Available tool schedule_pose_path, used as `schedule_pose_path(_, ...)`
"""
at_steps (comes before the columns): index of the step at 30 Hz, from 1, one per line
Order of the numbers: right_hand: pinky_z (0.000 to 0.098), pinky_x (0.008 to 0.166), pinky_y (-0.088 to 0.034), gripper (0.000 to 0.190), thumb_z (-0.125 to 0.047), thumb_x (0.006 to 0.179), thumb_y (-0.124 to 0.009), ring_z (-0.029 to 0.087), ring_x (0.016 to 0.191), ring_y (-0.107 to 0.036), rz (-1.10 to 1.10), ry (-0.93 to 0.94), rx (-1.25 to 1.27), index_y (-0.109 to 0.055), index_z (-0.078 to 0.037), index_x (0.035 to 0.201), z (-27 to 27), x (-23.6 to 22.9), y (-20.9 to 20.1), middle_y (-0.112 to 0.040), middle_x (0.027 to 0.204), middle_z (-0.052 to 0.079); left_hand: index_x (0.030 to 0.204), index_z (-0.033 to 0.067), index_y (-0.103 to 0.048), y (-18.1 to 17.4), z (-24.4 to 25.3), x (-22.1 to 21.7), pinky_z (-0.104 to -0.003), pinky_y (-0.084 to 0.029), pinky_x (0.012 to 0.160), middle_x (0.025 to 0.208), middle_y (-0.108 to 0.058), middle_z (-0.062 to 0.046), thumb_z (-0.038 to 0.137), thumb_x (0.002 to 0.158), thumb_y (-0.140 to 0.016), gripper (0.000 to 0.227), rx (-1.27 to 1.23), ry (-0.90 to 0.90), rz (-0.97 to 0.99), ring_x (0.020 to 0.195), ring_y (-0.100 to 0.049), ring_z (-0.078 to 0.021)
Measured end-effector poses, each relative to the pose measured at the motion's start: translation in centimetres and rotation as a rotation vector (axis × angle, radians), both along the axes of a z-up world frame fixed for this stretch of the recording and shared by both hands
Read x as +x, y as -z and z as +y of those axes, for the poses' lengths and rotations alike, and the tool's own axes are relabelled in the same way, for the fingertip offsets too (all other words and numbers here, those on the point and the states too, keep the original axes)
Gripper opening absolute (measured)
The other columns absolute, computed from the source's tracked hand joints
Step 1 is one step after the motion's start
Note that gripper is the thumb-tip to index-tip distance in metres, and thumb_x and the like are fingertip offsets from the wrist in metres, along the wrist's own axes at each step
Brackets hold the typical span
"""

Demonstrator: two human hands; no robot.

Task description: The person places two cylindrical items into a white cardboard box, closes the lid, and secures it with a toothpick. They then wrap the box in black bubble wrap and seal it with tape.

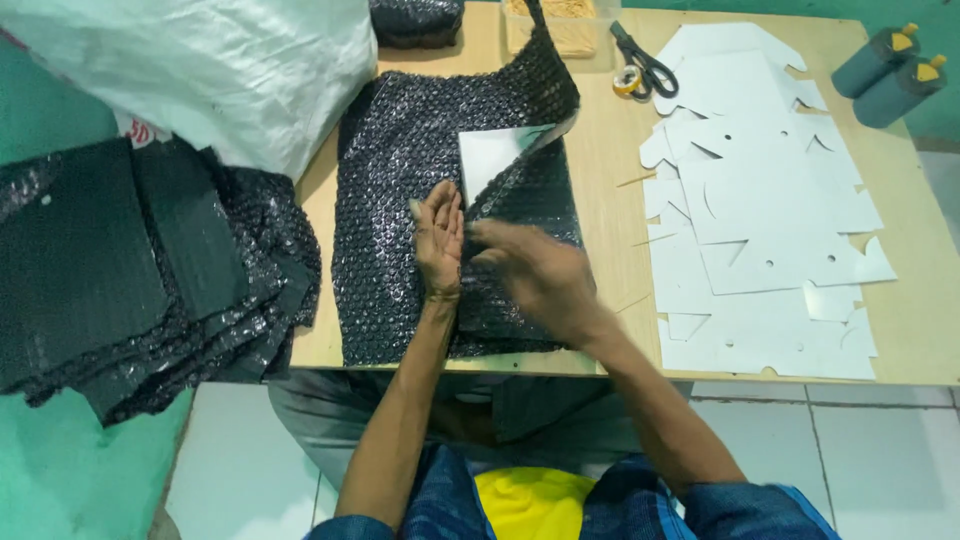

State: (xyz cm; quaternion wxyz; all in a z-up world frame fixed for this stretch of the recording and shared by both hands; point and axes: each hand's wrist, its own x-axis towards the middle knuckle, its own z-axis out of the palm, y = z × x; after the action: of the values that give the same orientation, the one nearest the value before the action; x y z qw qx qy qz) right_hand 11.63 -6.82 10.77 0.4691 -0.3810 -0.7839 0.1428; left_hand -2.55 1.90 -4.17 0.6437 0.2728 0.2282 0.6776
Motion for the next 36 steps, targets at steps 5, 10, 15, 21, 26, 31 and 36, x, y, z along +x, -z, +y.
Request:
schedule_pose_path(5, 0.0286, 0.061, -0.058, 0.008, -0.008, 0.103, -0.068, 0.022, 0.070, -0.074, 0.111, 0.359, -0.035, -0.074, -0.005, 0.099, 5.2, 8.8, 1.9, -0.075, 0.082, 0.011, 0.148, 0.0068, -0.052, -0.9, -0.8, 1.0, -0.060, -0.020, 0.122, 0.155, -0.042, -0.028, 0.067, 0.105, -0.043, 0.075, -0.014, -0.136, 0.185, 0.146, -0.032, -0.0511)
schedule_pose_path(10, 0.0536, 0.096, -0.053, 0.031, -0.019, 0.100, -0.073, 0.046, 0.114, -0.065, 0.034, 0.236, -0.204, -0.073, -0.006, 0.128, 12.3, 8.9, 3.8, -0.072, 0.117, 0.022, 0.140, 0.0077, -0.050, -5.0, -2.7, 1.5, -0.062, -0.025, 0.122, 0.155, -0.036, -0.028, 0.066, 0.100, -0.044, 0.071, 0.216, -0.295, 0.663, 0.144, -0.037, -0.0505)
schedule_pose_path(15, 0.0713, 0.113, -0.024, 0.064, -0.061, 0.105, -0.048, 0.043, 0.144, -0.042, -0.585, 0.250, -0.209, -0.046, -0.024, 0.157, 15.5, 5.3, 3.7, -0.049, 0.157, 0.017, 0.154, 0.0061, -0.028, -6.7, -4.9, 1.0, -0.066, -0.037, 0.114, 0.139, -0.046, -0.033, 0.059, 0.094, -0.066, 0.089, 0.109, -0.301, 0.949, 0.135, -0.044, -0.0567)
schedule_pose_path(21, 0.0648, 0.116, -0.031, 0.067, -0.059, 0.110, -0.032, 0.043, 0.147, -0.037, -0.684, 0.082, -0.242, -0.043, -0.012, 0.157, 15.1, 5.4, 3.5, -0.046, 0.157, 0.024, 0.100, 0.0044, -0.065, -7.8, -7.9, 1.1, -0.058, -0.048, 0.108, 0.150, -0.049, -0.029, 0.025, 0.097, -0.070, 0.021, -0.140, -0.082, 1.034, 0.133, -0.054, -0.0475)
schedule_pose_path(26, 0.0690, 0.113, -0.025, 0.071, -0.059, 0.105, -0.033, 0.040, 0.150, -0.029, -0.652, 0.085, -0.274, -0.034, -0.012, 0.159, 15.7, 5.4, 4.8, -0.034, 0.163, 0.019, 0.091, 0.0095, -0.065, -7.0, -7.4, -0.6, -0.039, -0.064, 0.092, 0.135, -0.065, -0.016, 0.021, 0.094, -0.066, 0.012, -0.122, 0.003, 0.812, 0.114, -0.068, -0.0269)
schedule_pose_path(31, 0.0687, 0.109, -0.025, 0.076, -0.064, 0.105, -0.027, 0.038, 0.149, -0.031, -0.707, 0.186, -0.286, -0.034, -0.012, 0.160, 14.8, 4.4, 4.5, -0.035, 0.163, 0.016, 0.091, 0.0083, -0.067, -6.2, -7.4, -1.0, -0.032, -0.065, 0.083, 0.143, -0.062, -0.016, 0.018, 0.095, -0.066, 0.010, -0.028, -0.009, 0.698, 0.104, -0.068, -0.0224)
schedule_pose_path(36, 0.0700, 0.111, -0.024, 0.070, -0.060, 0.105, -0.025, 0.037, 0.150, -0.027, -0.731, 0.252, -0.364, -0.031, -0.016, 0.160, 14.7, 3.7, 3.9, -0.034, 0.164, 0.015, 0.088, 0.0154, -0.062, -4.2, -6.8, -0.8, -0.050, -0.047, 0.114, 0.124, -0.071, -0.020, 0.025, 0.095, -0.066, 0.013, -0.042, -0.180, 0.960, 0.139, -0.056, -0.0369)
